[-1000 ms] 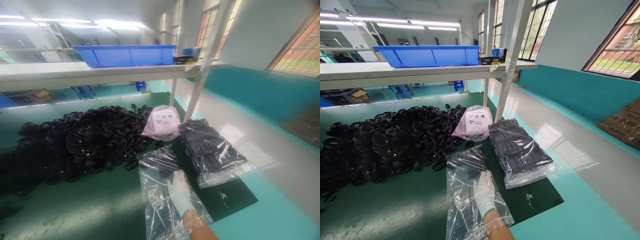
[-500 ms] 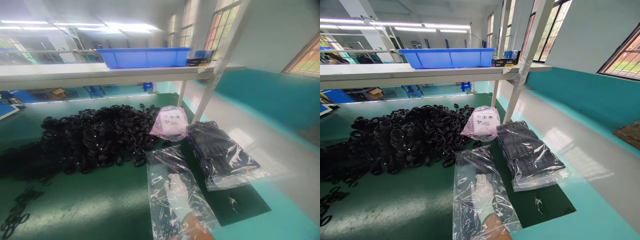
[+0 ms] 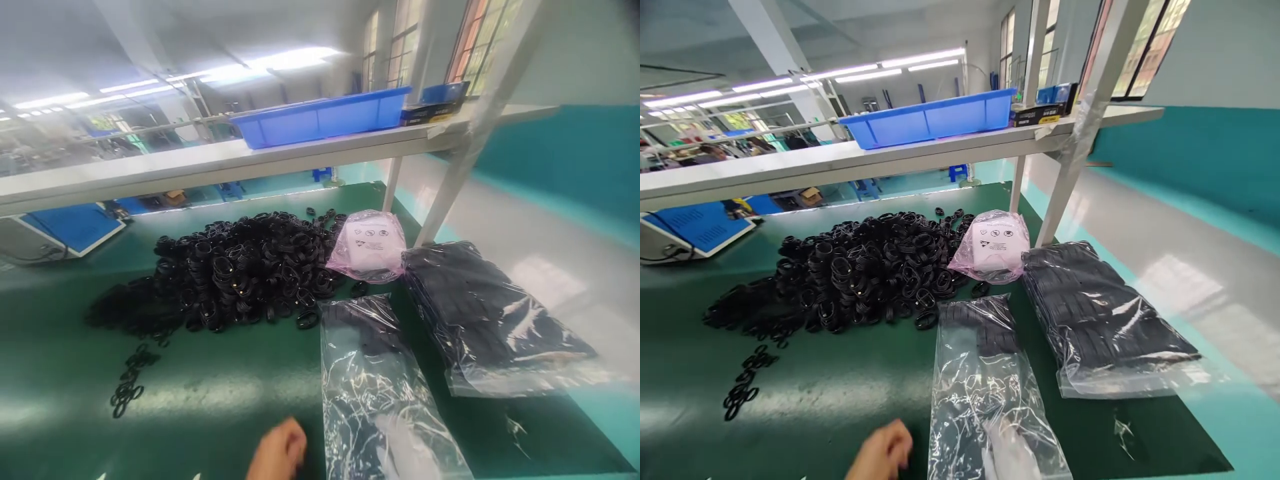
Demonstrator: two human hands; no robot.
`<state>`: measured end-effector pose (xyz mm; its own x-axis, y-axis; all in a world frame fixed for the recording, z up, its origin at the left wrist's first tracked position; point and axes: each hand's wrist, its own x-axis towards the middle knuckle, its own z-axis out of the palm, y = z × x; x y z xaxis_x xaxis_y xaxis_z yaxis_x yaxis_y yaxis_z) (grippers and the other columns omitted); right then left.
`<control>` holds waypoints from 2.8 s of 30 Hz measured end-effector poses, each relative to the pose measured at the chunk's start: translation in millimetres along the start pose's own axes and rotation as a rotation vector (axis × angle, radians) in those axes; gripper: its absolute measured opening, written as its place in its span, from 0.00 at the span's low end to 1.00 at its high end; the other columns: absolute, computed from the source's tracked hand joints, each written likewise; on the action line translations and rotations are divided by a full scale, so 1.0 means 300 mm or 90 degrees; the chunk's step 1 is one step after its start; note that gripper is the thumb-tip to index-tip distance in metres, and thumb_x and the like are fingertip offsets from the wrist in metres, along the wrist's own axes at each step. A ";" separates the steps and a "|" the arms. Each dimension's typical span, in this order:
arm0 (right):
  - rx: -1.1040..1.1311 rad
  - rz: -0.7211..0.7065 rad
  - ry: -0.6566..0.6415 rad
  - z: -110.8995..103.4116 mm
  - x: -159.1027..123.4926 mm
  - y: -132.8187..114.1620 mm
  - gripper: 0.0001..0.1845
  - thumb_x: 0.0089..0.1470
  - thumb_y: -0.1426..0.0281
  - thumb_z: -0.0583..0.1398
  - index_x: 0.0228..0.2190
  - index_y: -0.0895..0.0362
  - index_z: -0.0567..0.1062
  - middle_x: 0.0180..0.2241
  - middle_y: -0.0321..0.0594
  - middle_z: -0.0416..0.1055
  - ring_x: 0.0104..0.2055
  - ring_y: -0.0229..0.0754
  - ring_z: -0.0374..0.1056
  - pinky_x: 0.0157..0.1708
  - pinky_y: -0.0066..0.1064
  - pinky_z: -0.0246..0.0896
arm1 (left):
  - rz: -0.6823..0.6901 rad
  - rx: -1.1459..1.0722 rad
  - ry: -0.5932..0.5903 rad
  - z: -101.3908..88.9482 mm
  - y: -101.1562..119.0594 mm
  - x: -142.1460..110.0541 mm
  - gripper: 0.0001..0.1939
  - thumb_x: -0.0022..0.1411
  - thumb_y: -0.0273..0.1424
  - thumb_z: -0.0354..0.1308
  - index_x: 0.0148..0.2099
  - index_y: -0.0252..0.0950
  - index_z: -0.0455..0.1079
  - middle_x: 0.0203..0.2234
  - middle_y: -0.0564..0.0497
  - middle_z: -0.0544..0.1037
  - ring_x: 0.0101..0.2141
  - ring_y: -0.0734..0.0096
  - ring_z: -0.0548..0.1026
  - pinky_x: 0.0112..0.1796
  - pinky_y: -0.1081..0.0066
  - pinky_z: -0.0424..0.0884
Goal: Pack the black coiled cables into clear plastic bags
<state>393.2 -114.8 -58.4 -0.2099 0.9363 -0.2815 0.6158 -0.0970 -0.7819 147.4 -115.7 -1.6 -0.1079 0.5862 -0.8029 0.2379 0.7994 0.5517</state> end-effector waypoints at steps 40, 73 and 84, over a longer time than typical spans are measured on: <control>-0.417 0.142 0.061 0.450 0.494 -0.605 0.26 0.41 0.71 0.57 0.46 0.54 0.64 0.43 0.45 0.61 0.46 0.49 0.58 0.40 0.34 0.56 | 0.420 0.814 0.341 -0.838 0.374 0.126 0.13 0.59 0.31 0.45 0.44 0.43 0.66 0.35 0.49 0.70 0.36 0.64 0.69 0.35 0.66 0.62; 0.242 0.229 -0.120 0.512 0.427 -0.631 0.35 0.42 0.72 0.56 0.54 0.62 0.56 0.45 0.50 0.62 0.36 0.40 0.66 0.22 0.24 0.62 | 0.265 -0.082 -0.096 -0.517 -0.049 0.288 0.16 0.46 0.40 0.55 0.35 0.36 0.60 0.14 0.62 0.62 0.14 0.81 0.63 0.17 0.77 0.60; 0.169 0.279 -0.070 0.556 0.427 -0.644 0.29 0.44 0.66 0.55 0.50 0.58 0.59 0.47 0.50 0.63 0.37 0.43 0.68 0.19 0.24 0.61 | 0.232 -0.045 -0.095 -0.514 -0.045 0.267 0.12 0.48 0.33 0.56 0.36 0.36 0.60 0.17 0.60 0.65 0.15 0.79 0.65 0.18 0.76 0.62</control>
<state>120.7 -32.4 -36.3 -0.0625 0.7492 -0.6593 0.4523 -0.5676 -0.6879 -13.2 -59.4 -38.7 0.1133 0.8115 -0.5733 0.1674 0.5531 0.8161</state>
